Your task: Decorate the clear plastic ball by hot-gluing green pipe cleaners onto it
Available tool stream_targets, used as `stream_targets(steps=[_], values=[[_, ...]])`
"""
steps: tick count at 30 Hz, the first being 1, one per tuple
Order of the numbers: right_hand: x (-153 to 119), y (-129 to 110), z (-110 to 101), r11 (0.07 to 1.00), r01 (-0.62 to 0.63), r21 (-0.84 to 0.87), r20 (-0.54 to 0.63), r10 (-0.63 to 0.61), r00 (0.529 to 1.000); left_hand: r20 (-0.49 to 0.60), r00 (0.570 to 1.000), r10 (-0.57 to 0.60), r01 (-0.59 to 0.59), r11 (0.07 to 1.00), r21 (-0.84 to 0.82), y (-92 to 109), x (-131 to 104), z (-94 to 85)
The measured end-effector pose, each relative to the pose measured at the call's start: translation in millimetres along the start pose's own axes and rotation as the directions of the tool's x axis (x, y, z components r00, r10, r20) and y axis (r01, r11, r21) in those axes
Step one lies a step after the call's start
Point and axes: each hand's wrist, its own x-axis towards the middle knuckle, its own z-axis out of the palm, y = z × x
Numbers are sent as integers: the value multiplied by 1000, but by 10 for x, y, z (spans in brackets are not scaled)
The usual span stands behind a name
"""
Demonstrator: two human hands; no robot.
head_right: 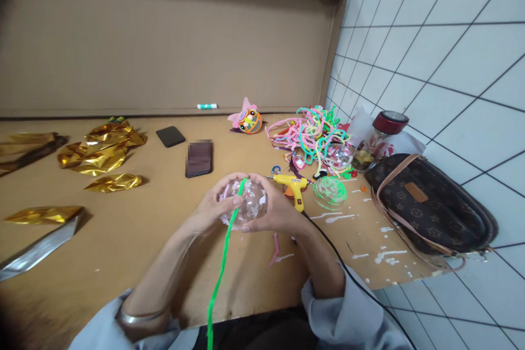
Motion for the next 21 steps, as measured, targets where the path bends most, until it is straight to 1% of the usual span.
stream_targets(steps=[7, 10, 15, 21], values=[[24, 3, -5, 997, -44, 58, 21, 42, 999, -10, 1000, -26, 25, 1000, -17, 16, -2, 18], [48, 25, -14, 992, -63, 105, 64, 56, 996, -22, 999, -48, 47, 998, -41, 15, 0, 36], [85, 50, -29, 985, -100, 141, 114, 84, 990, -40, 992, -121, 115, 985, -129, -5, 12, 67], [119, 85, -30, 973, -157, 170, 120, 138, 983, -45, 978, -203, 189, 958, -215, -77, 57, 73]])
